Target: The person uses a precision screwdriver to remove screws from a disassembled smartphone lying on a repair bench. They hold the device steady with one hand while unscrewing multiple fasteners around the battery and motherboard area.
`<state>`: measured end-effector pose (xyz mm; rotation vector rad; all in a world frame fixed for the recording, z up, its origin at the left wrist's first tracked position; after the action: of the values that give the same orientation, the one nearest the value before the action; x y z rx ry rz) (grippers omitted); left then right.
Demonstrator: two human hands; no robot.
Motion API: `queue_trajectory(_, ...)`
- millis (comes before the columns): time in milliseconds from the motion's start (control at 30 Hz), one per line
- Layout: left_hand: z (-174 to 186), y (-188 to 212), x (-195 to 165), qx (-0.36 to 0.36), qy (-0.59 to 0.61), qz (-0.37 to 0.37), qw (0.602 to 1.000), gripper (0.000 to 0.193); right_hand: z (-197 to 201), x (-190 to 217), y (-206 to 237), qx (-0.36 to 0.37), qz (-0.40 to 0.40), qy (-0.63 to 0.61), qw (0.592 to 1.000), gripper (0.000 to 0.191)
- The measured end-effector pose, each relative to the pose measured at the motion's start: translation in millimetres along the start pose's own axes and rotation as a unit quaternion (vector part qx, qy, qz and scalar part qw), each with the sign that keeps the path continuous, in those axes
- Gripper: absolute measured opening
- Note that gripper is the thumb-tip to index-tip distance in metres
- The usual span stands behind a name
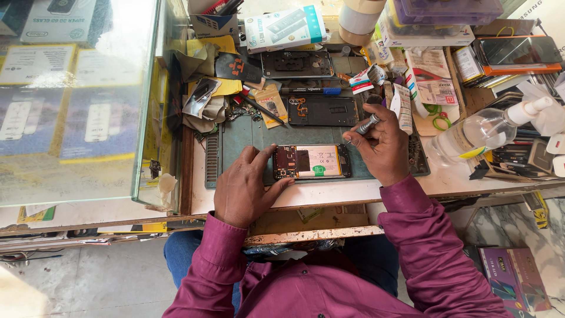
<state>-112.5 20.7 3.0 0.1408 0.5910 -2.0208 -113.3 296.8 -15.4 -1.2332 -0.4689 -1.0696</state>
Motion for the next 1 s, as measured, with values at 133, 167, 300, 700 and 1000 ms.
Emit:
queue_trajectory(133,1.8,0.1,0.1,-0.004,0.001,0.003,1.000,0.070,-0.7,0.1,-0.2,0.001,-0.007,-0.007,1.000,0.062)
queue_trajectory(167,2.1,0.4,0.1,-0.003,0.006,0.004,1.000,0.070,-1.4,1.8,-0.4,0.006,-0.001,-0.001,1.000,0.061)
queue_trajectory(300,4.1,0.7,1.7,-0.002,0.009,0.010,1.000,0.067,-2.7,11.1,-2.4,0.015,0.033,0.025,0.999,0.058)
queue_trajectory(700,1.9,-1.9,5.7,0.006,0.014,0.011,1.000,0.069,-4.9,10.9,-7.2,0.035,-0.002,0.008,0.999,0.059)
queue_trajectory(1000,-1.2,-3.3,6.8,0.010,0.012,0.011,1.000,0.070,-10.8,10.1,-9.9,0.078,-0.020,-0.012,0.997,0.053)
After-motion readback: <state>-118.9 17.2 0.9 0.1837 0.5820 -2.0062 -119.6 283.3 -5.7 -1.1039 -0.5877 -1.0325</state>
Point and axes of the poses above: each hand's wrist, its own y-axis away from the middle knuckle, its own z-axis out of the back of the hand, x = y × z, the point moved 8 cm from there along -y, towards the middle knuckle, and after that the axes turned 10 degrees about -y, right-handed, at the moved point
